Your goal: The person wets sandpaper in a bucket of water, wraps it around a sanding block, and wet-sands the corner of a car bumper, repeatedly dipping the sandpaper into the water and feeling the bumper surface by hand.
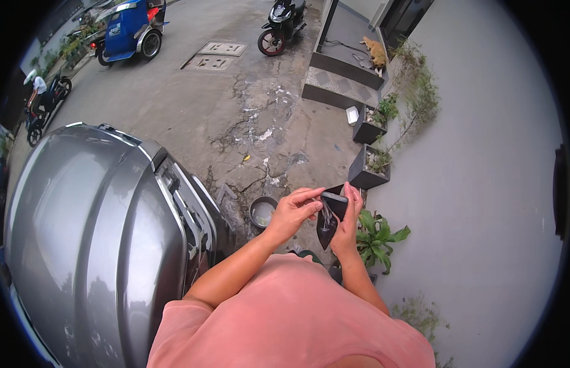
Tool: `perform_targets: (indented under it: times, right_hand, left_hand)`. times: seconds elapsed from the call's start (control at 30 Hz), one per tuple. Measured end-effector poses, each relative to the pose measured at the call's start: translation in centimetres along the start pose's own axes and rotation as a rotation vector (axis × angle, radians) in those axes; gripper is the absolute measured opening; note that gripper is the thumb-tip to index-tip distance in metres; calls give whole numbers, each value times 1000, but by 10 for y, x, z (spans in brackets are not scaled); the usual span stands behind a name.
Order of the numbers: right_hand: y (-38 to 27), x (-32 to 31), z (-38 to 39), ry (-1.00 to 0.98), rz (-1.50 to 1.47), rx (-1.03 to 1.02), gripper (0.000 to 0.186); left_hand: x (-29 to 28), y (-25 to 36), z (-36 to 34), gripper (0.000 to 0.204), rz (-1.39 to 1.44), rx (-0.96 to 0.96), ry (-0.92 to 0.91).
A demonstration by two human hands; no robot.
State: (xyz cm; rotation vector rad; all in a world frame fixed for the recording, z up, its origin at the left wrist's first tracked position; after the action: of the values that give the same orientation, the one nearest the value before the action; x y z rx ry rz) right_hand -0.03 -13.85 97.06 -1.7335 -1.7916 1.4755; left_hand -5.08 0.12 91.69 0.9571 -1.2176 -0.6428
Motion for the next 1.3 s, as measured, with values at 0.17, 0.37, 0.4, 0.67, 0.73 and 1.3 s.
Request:
perform_targets:
  times: [0.17, 0.37, 0.4, 0.67, 0.73, 1.3]
  right_hand:
    - [15, 22, -2, -228, -180, 44, 78]
    - [85, 66, -4, -431, -785, 534, 67]
    - [96, 68, -9, -349, -809, 579, 66]
    - [212, 166, 31, -633, -349, 604, 85]
    - [223, 178, 31, -657, -324, 505, 79]
    - [557, 380, 211, -811, -367, 1370, 34]
  left_hand:
    - [-13, -6, 0, 33, -120, 67, 39]
    - [-55, -45, 1, 26, -123, 17, 277]
    - [-64, -47, 2, 25, -162, 61, 346]
    - [-134, -160, -6, 26, -55, -98, 655]
    - [-156, -189, -13, 23, -7, -147, 706]
    - [-360, -540, -55, 33, 104, -589, 960]
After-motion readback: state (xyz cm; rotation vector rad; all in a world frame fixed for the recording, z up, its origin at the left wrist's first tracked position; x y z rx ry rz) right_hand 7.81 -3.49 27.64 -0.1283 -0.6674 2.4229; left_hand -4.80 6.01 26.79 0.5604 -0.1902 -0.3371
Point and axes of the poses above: each hand's wrist, its own z-axis away from the middle knuckle, its own x-axis out of the palm, y = z × x, the point moved 10 cm from there along -z, towards the middle knuckle, and after that the axes turned 1 degree about x, right-handed, at the moved point
